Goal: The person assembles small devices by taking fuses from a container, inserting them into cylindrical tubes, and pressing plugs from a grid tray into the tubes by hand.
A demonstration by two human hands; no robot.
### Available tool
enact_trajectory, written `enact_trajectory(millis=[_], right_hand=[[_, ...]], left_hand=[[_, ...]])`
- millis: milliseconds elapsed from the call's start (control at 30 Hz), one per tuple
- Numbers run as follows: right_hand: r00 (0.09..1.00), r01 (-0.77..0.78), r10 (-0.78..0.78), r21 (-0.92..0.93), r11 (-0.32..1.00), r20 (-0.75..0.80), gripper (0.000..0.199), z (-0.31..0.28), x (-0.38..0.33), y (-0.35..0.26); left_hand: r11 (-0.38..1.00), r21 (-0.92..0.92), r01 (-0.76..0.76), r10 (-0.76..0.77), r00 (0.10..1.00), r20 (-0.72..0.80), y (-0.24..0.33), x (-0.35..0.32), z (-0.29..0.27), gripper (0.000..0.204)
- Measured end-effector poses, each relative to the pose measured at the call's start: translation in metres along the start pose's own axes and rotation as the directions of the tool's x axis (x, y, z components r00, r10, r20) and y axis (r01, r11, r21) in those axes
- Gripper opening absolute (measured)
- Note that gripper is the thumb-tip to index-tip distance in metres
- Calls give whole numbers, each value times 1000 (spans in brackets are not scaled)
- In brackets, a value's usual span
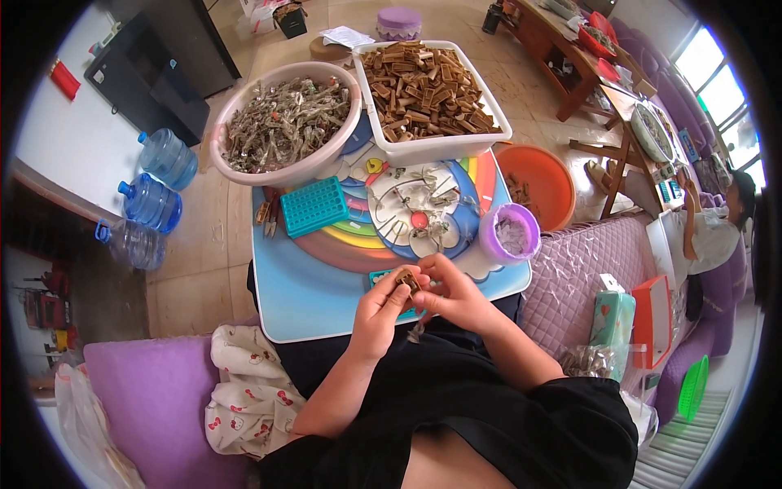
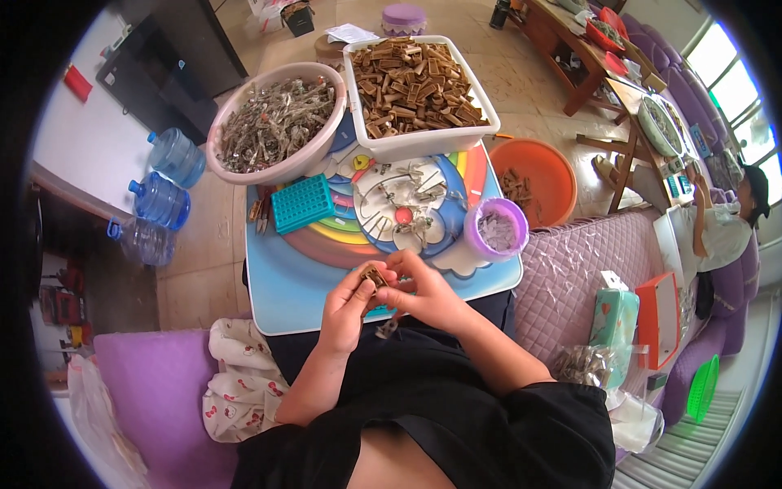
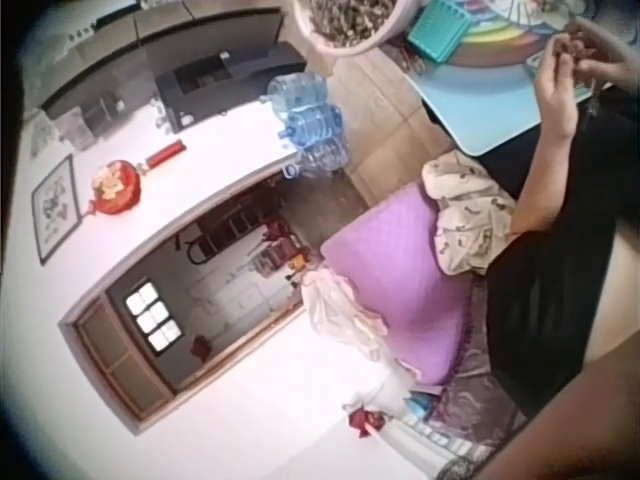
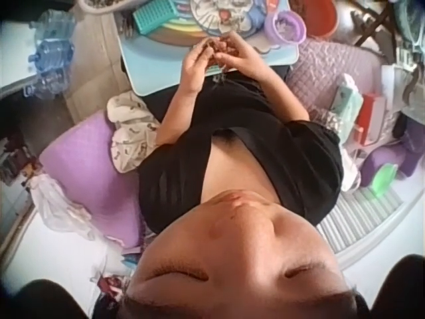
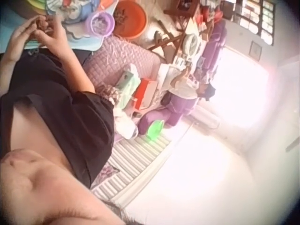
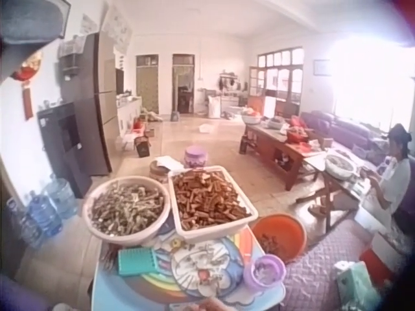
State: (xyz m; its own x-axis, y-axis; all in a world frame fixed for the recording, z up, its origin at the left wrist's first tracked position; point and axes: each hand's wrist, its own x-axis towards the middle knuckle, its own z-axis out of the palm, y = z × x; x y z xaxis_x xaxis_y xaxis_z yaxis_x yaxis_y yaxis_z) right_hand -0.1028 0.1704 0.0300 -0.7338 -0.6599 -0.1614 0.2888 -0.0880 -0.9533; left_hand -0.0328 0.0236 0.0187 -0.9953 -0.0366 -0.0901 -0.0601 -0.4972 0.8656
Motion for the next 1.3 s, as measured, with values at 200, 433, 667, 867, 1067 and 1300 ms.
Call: enact_trajectory(millis=[200, 433, 667, 867, 1067, 1300], right_hand=[[997, -43, 59, -292, 955, 48, 53, 11, -7, 3], [989, 86, -109, -208, 974, -100, 51, 15, -5, 12], [997, 18, -23, -75, 997, -70, 53, 19, -3, 9], [989, 100, -111, -117, 988, -94, 51, 18, -4, 17], [994, 72, -81, -132, 989, -68, 48, 18, -3, 16], [999, -37, 37, -35, 999, 17, 47, 16, 0, 14]], left_hand=[[991, 77, -109, 118, 984, -133, -2, 2, -4, 32], [995, -64, -73, 56, 971, -234, -3, 2, -4, 32], [959, -284, -19, -64, 959, -278, -10, 4, -9, 23], [990, -108, -89, 61, 968, -244, -12, 4, -8, 21], [994, -13, -107, 100, 963, -250, -9, 2, -5, 18], [965, -239, -109, 61, 978, -201, -26, 3, -22, 21]])
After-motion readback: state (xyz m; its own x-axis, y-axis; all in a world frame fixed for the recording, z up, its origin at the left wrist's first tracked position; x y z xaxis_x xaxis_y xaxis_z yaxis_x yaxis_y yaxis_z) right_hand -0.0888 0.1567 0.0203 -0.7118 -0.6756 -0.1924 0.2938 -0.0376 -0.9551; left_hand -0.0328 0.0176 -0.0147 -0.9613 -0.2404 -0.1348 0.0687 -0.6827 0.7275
